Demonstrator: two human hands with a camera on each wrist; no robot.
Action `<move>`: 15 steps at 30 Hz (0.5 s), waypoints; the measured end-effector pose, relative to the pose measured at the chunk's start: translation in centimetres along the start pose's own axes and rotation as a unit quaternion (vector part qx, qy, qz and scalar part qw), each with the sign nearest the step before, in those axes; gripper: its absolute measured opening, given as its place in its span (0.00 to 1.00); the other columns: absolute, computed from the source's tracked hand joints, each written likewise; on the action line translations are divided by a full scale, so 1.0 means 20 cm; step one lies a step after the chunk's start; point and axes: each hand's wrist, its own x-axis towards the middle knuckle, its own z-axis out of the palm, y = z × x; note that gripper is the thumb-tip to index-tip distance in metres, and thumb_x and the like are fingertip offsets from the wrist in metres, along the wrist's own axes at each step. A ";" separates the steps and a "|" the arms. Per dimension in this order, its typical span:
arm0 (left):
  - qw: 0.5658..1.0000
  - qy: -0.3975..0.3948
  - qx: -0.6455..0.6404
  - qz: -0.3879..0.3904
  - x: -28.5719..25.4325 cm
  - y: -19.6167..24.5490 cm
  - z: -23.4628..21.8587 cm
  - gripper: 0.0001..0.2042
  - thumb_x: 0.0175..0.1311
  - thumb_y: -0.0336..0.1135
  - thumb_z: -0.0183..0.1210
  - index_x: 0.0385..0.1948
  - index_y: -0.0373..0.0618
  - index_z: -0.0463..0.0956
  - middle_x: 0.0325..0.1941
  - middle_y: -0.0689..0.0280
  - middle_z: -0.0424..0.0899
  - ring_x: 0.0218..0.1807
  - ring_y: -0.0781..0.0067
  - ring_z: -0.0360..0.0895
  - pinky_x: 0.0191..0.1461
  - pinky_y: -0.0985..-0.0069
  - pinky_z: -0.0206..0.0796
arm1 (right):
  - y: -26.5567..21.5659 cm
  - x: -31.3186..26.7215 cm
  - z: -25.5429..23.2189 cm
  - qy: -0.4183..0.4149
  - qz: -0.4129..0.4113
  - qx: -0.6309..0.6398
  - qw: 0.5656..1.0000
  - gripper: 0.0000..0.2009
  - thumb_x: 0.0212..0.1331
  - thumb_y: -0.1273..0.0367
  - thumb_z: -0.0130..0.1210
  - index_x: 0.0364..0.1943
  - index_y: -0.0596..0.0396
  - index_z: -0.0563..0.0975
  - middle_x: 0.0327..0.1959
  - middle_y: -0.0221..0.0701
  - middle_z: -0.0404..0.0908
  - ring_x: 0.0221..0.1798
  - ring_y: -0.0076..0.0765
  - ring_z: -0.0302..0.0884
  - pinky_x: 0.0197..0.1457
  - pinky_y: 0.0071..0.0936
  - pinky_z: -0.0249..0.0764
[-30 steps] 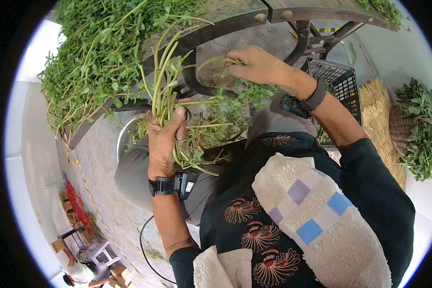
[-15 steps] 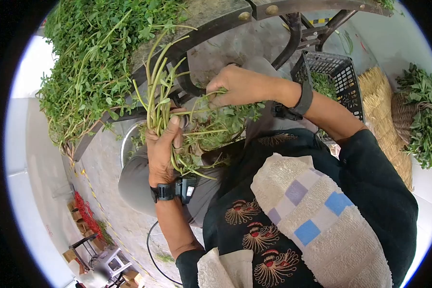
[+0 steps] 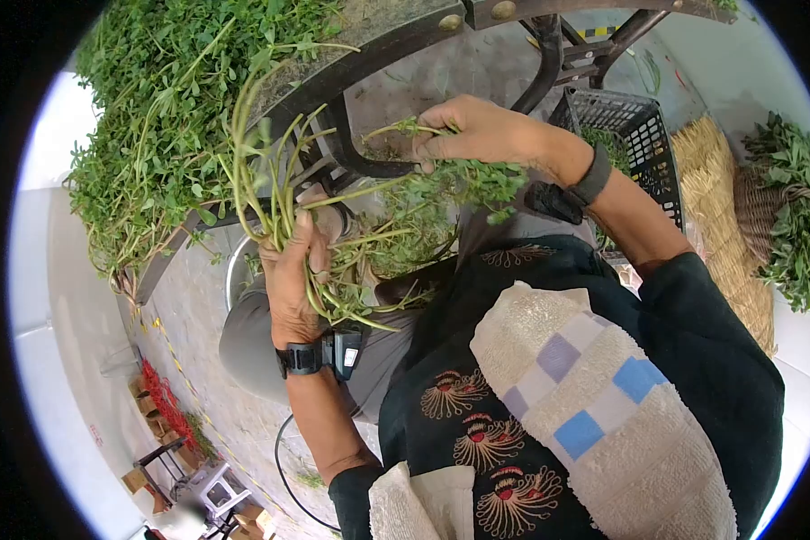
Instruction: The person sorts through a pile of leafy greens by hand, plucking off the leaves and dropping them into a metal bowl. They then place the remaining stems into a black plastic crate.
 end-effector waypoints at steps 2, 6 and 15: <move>1.000 0.002 -0.012 0.002 0.00 0.00 0.01 0.10 0.62 0.38 0.56 0.36 0.40 0.76 0.11 0.73 0.65 0.11 0.84 0.58 0.13 0.85 0.47 | -0.05 -0.05 0.04 -0.029 -0.006 0.085 0.996 0.16 0.52 0.63 0.52 0.40 0.60 0.77 0.31 0.39 0.81 0.41 0.33 0.75 0.47 0.28 0.68; 1.000 0.023 -0.019 -0.004 0.01 0.00 -0.01 0.09 0.63 0.38 0.56 0.34 0.41 0.74 0.11 0.73 0.65 0.11 0.84 0.59 0.13 0.85 0.48 | -0.03 -0.06 0.17 -0.027 -0.071 0.044 0.996 0.14 0.54 0.64 0.53 0.40 0.60 0.78 0.27 0.36 0.80 0.33 0.24 0.73 0.39 0.25 0.69; 0.999 0.015 -0.034 -0.005 0.00 0.01 0.00 0.10 0.63 0.39 0.55 0.34 0.41 0.73 0.11 0.73 0.66 0.11 0.86 0.59 0.12 0.87 0.48 | -0.01 -0.03 0.37 -0.110 -0.002 0.034 0.993 0.19 0.54 0.60 0.54 0.39 0.66 0.76 0.19 0.38 0.68 0.26 0.25 0.64 0.28 0.29 0.63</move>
